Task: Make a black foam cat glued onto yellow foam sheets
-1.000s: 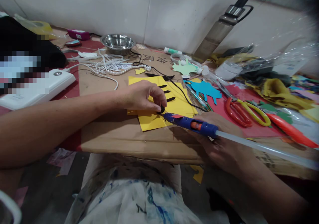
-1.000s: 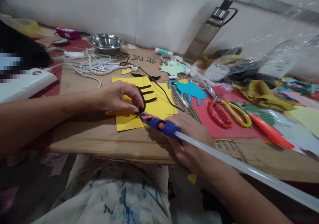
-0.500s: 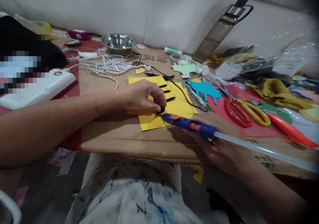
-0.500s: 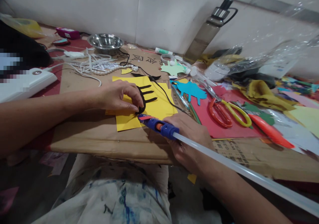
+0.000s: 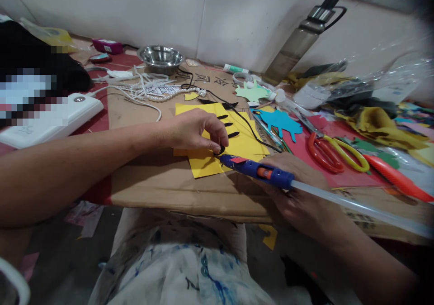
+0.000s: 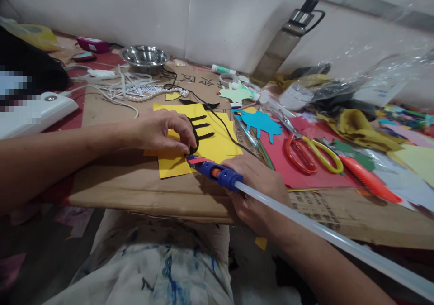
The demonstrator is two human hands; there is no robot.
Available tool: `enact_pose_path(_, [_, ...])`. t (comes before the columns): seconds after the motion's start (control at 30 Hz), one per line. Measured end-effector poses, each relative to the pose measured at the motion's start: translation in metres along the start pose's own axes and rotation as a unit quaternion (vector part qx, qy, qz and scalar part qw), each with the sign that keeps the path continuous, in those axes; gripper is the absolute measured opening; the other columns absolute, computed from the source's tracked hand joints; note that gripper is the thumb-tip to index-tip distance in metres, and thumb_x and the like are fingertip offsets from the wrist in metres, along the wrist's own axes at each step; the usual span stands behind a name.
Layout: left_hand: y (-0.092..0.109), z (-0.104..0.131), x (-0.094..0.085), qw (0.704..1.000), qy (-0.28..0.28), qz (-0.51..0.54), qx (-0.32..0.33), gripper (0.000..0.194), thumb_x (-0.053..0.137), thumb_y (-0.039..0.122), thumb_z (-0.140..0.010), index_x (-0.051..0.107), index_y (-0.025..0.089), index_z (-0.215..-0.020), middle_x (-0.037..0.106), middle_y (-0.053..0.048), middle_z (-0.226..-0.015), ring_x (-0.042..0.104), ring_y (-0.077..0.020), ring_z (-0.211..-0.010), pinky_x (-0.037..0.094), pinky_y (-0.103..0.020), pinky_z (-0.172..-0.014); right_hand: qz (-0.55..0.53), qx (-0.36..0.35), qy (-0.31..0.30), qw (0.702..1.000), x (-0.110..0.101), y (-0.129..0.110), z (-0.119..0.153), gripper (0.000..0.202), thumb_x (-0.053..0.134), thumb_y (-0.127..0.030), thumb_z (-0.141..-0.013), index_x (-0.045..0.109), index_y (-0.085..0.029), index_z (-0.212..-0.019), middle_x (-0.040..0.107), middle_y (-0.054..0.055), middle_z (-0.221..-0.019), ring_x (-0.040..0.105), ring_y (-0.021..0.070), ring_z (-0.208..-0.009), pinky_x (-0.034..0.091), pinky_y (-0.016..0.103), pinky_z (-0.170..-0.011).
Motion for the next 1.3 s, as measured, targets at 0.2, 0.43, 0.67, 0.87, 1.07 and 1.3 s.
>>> enact_pose_path(0.2, [0.001,0.001,0.0,1.0,-0.01,-0.023,0.003,0.013,0.073,0.019,-0.078,0.077,0.019,-0.091,0.074,-0.002,-0.085,0.068,-0.0115,-0.079,0.05,-0.02,-0.074,0.027,-0.023,0.007,0.999,0.0,-0.001,-0.001,0.012,0.05,-0.021,-0.094,0.057,-0.024,-0.104,0.068,0.006,-0.086,0.066,0.0221,-0.079,0.053,0.035,-0.066])
enact_pose_path(0.43, [0.003,0.0,0.0,0.998,-0.014,-0.053,0.015,0.011,0.072,0.019,-0.079,0.077,0.019,-0.088,0.074,-0.001,-0.085,0.067,-0.0112,-0.079,0.047,-0.02,-0.075,0.005,-0.006,-0.007,1.0,-0.002,0.001,0.002,0.013,0.051,-0.019,-0.094,0.058,-0.025,-0.103,0.068,0.006,-0.089,0.067,0.0234,-0.082,0.053,0.035,-0.068])
enact_pose_path(0.67, [0.005,0.0,0.0,0.997,-0.009,-0.072,0.032,0.011,0.072,0.02,-0.079,0.077,0.019,-0.088,0.073,-0.001,-0.081,0.066,-0.0112,-0.078,0.045,-0.02,-0.074,0.018,0.064,-0.058,0.996,-0.002,0.002,0.001,0.02,0.048,-0.033,-0.096,0.068,-0.03,-0.097,0.07,0.006,-0.083,0.068,0.0286,-0.08,0.053,0.04,-0.065])
enact_pose_path(0.87, [0.006,0.0,0.0,0.995,-0.003,-0.09,0.047,0.012,0.072,0.019,-0.079,0.077,0.023,-0.089,0.074,0.001,-0.079,0.066,-0.0113,-0.079,0.044,-0.02,-0.075,0.046,0.078,-0.04,0.995,-0.003,0.006,0.005,0.023,0.046,-0.04,-0.096,0.066,-0.028,-0.096,0.07,0.005,-0.08,0.068,0.0282,-0.074,0.053,0.039,-0.059])
enact_pose_path(1.07, [0.004,0.0,-0.003,0.998,-0.007,-0.049,0.045,0.014,0.071,0.021,-0.081,0.077,0.022,-0.093,0.075,-0.001,-0.084,0.067,-0.0106,-0.078,0.046,-0.019,-0.075,0.019,0.088,-0.03,0.995,-0.006,0.015,0.013,0.02,0.052,-0.042,-0.093,0.064,-0.027,-0.096,0.072,0.004,-0.085,0.068,0.0255,-0.069,0.055,0.038,-0.059])
enact_pose_path(1.3, [0.008,0.0,-0.001,0.995,-0.009,-0.077,0.06,0.012,0.071,0.02,-0.08,0.078,0.024,-0.089,0.076,-0.002,-0.085,0.066,-0.0139,-0.085,0.046,-0.023,-0.081,-0.031,0.074,-0.042,0.996,-0.01,0.014,0.012,0.01,0.055,-0.031,-0.092,0.062,-0.026,-0.097,0.071,0.004,-0.091,0.069,0.0253,-0.078,0.055,0.037,-0.064])
Point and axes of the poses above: each hand's wrist, its own z-axis away from the middle knuckle, its own x-axis out of the palm, y = z × x, the point moved 3 cm from there along -z, towards the middle knuckle
